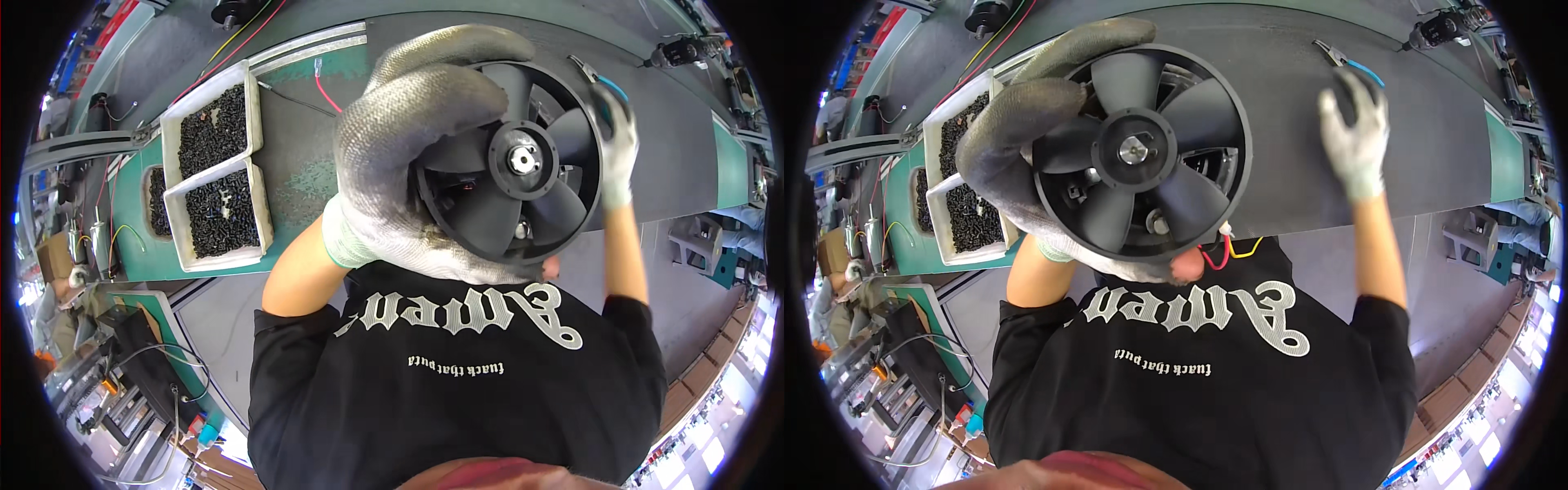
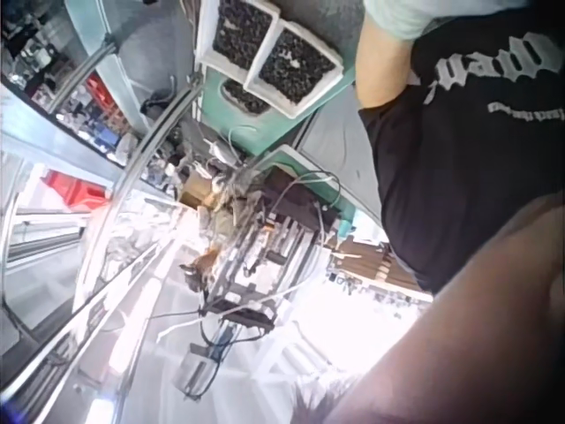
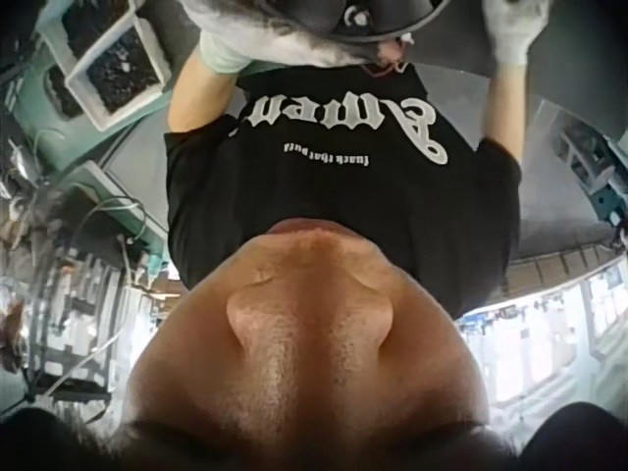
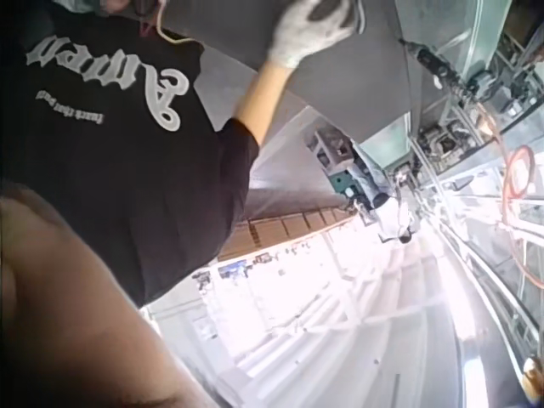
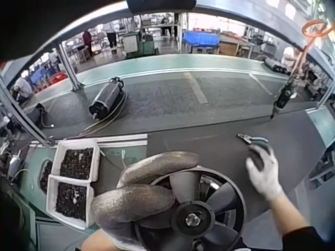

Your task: Assembling electrical motors by driving screws and adjusting wires on a production line.

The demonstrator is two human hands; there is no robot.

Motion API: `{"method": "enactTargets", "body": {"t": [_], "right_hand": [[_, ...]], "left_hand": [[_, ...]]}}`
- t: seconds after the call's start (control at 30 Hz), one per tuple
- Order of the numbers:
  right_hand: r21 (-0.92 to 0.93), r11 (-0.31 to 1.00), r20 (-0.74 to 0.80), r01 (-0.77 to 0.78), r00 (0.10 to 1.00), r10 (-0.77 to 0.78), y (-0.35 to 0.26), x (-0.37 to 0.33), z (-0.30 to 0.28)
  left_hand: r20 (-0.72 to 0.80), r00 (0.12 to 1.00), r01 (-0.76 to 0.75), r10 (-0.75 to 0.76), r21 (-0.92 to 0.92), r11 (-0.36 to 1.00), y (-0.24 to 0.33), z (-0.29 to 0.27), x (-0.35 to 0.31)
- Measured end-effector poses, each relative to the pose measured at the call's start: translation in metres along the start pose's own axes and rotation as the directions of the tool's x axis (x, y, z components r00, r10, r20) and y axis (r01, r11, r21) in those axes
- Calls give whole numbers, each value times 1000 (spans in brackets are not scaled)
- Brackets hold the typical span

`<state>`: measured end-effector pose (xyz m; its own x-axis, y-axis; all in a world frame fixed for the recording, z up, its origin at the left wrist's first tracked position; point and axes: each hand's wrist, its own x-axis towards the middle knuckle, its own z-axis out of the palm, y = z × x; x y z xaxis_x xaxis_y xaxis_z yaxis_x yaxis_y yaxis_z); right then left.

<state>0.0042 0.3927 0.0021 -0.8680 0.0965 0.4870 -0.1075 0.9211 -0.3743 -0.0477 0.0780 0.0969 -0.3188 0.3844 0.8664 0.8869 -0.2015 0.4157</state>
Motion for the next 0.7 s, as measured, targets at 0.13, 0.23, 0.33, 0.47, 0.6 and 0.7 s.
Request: {"method": "enactTargets", "body": {"t": [0.13, 0.23, 0.33, 0.47, 0.6, 0.7], "right_hand": [[760, 644, 214, -89, 970, -118, -123, -18, 0], [726, 685, 198, 58, 937, -289, -87, -25, 54], [447, 816, 380, -367, 904, 198, -12, -30, 112], [861, 426, 190, -278, 953, 238, -77, 99, 65], [488, 704, 613, -515, 777, 144, -5, 229, 92], [456, -609, 871, -649, 467, 155, 160, 367, 128]], "left_hand": [[-95, 991, 86, -92, -58, 995, -6, 12, 2], [-132, 937, 335, -323, 85, 938, -2, 26, 3], [6, 755, 560, -655, 512, 651, 7, 36, -16], [148, 390, 634, -909, 673, 382, 30, 30, -54], [120, 606, 600, -786, 579, 551, 50, 49, -78], [180, 759, 515, -626, 423, 746, 59, 41, -98]]}}
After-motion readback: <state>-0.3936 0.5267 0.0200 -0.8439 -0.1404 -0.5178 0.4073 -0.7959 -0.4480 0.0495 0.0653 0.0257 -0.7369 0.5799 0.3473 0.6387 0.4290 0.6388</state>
